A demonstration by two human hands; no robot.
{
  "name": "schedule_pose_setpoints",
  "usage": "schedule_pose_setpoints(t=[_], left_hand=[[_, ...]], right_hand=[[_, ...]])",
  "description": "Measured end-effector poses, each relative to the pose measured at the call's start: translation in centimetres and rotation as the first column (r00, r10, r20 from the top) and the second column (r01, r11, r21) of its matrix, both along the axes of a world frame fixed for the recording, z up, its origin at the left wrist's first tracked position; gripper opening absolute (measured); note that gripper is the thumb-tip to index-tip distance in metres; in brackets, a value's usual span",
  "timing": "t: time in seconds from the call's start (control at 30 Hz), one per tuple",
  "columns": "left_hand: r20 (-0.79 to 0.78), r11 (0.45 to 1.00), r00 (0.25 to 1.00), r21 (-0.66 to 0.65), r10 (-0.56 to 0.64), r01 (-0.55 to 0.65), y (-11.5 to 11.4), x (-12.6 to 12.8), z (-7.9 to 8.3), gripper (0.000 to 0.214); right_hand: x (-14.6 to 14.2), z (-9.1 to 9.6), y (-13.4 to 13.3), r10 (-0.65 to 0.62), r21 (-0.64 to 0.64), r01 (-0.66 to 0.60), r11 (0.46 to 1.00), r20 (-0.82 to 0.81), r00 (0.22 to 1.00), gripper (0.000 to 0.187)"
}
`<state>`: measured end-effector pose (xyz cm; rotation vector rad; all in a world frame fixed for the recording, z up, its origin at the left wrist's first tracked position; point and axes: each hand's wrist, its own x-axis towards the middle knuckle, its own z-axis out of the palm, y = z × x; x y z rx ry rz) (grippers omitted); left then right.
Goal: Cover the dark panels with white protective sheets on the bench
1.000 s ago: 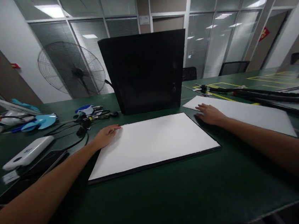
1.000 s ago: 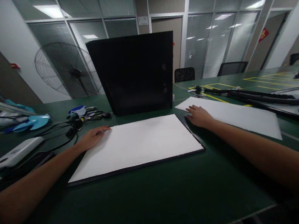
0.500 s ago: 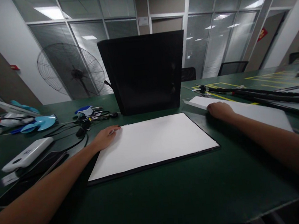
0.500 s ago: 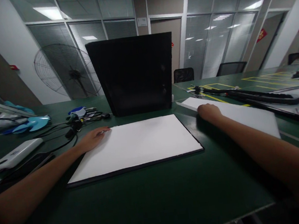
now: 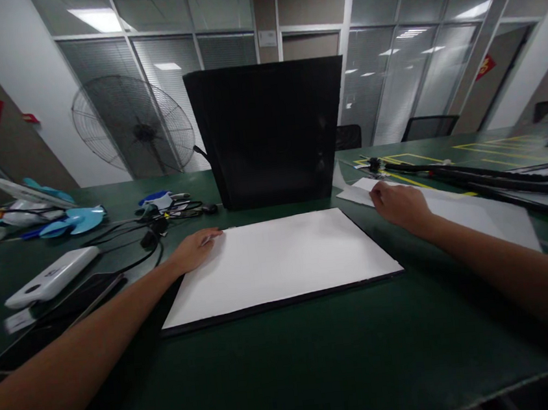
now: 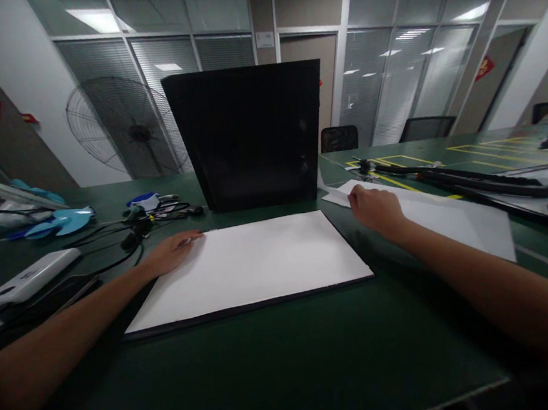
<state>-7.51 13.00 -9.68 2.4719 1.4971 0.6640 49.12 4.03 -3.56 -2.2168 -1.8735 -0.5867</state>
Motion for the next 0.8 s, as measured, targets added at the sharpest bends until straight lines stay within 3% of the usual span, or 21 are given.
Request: schedule_pose_setpoints(t=[0.13,0.23,0.33,0.53,0.67,0.73,0.77,0.8], left_hand=[[0.015,1.0,1.0,-0.012,0.008,-0.008,-0.1,0.2,0.1,0.072],[0.033,1.0,0.999,-0.018,0.026,-0.025,-0.1,0.5,0.1,0.082],[0.055,0.999,0.998,-0.026,0.044,-0.042,0.0,0.6,-0.1,0.09],[0.114,0.997,0.993,-0.071,0.024,-0.015,0.1,0.5,-0.2,0.095],[0.102,0.996,0.994,-0.092,0.028,-0.018,-0.2,0.9,0.2,0.096],[0.087,0.995,0.996,-0.098,0.035,-0.026,-0.4,1.3,0.4,0.097],[0.071,0.995,0.997,-0.096,0.037,-0.03,-0.5,1.5,0.5,0.097],[0.049,0.995,0.998,-0.09,0.039,-0.034,-0.5,1.6,0.5,0.096]], right_hand=[[-5.7,0.4,-3.0,0.261,-0.177,-0.239,0.955,0.117,0.958,0.046],[-9.4,0.4,-5.6,0.486,-0.33,-0.441,0.834,0.064,0.871,0.041],[-11.6,0.4,-7.8,0.642,-0.398,-0.594,0.699,-0.017,0.767,0.038],[-12.6,-0.6,-9.5,0.795,-0.308,-0.817,0.487,-0.232,0.561,0.041],[-12.5,-0.8,-9.7,0.807,-0.225,-0.918,0.325,-0.44,0.394,0.053],[-12.3,-0.5,-9.5,0.779,-0.205,-0.932,0.297,-0.512,0.361,0.056],[-12.0,-0.4,-9.2,0.764,-0.194,-0.929,0.316,-0.528,0.371,0.057],[-11.7,-0.4,-8.8,0.746,-0.181,-0.912,0.368,-0.528,0.405,0.058]])
